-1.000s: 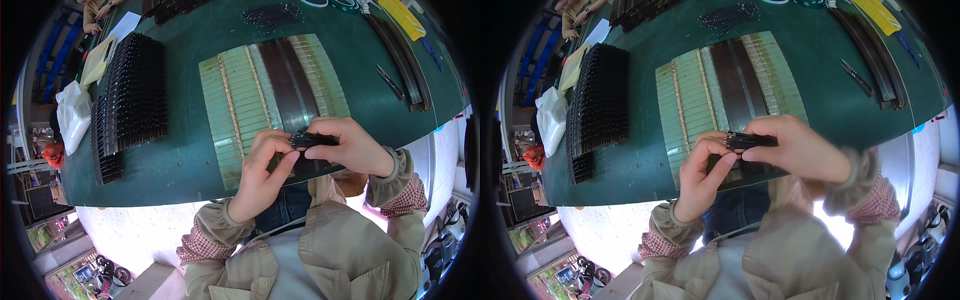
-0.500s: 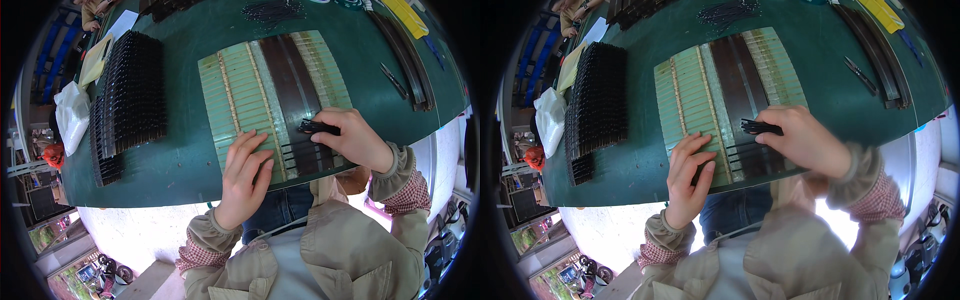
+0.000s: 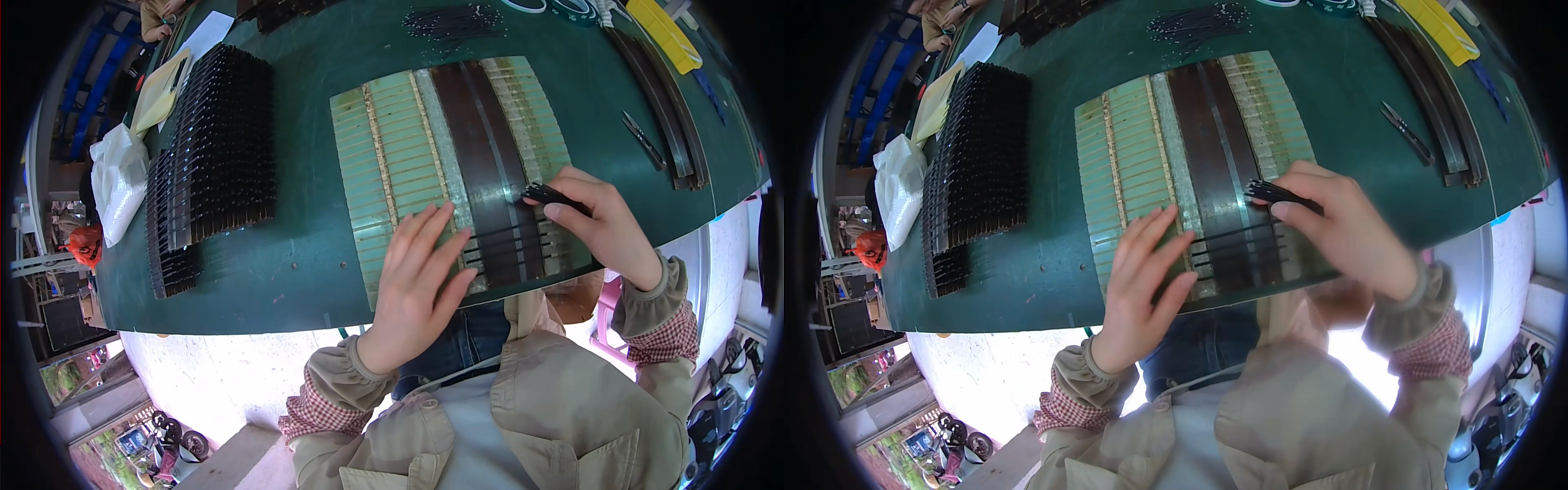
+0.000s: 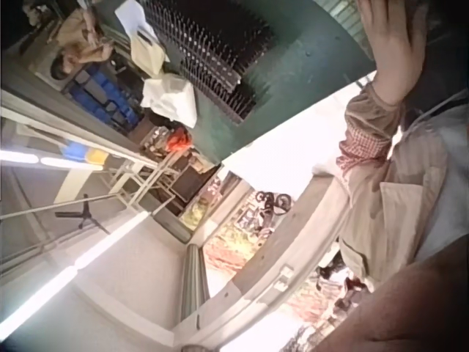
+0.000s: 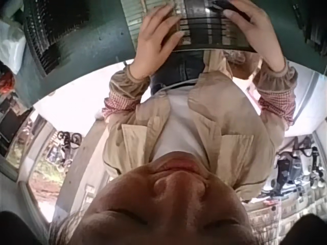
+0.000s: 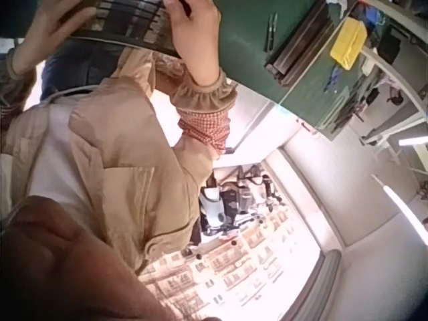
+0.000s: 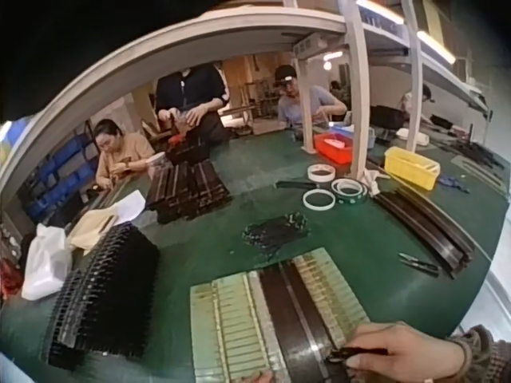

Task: Inserting electronic components into a sequence of slots on an assembly jig.

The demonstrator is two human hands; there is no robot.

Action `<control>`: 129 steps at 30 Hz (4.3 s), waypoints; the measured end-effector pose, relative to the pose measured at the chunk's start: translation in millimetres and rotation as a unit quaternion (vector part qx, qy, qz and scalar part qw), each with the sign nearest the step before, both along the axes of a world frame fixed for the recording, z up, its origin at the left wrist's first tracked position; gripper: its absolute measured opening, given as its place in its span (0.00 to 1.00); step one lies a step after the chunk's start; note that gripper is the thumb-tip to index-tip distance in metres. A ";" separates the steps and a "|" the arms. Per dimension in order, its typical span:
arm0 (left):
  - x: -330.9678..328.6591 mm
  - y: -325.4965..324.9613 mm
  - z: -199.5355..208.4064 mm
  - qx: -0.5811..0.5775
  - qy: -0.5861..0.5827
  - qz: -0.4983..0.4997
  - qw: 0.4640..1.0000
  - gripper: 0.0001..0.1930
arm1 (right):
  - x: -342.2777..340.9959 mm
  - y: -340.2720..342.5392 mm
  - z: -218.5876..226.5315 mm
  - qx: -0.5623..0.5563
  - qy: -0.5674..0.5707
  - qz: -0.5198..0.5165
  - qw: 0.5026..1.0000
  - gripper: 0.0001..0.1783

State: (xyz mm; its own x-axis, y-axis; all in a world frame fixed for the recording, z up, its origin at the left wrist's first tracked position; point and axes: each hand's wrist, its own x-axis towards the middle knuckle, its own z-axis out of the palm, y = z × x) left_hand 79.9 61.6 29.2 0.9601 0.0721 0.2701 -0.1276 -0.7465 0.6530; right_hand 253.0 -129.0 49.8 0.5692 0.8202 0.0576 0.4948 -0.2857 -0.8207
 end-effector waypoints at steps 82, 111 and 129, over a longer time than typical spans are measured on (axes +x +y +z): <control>35.3 7.3 1.4 -0.193 -0.004 0.004 0.981 0.12 | 14.3 30.5 4.2 0.041 0.155 0.051 0.986 0.09; 24.4 22.2 -6.7 -0.037 -0.026 0.040 0.998 0.12 | 20.5 37.0 -17.2 -0.033 0.032 -0.001 0.999 0.09; 38.2 10.9 -1.1 -0.244 -0.020 0.014 0.969 0.08 | 14.3 36.1 11.6 0.019 0.116 0.122 0.985 0.11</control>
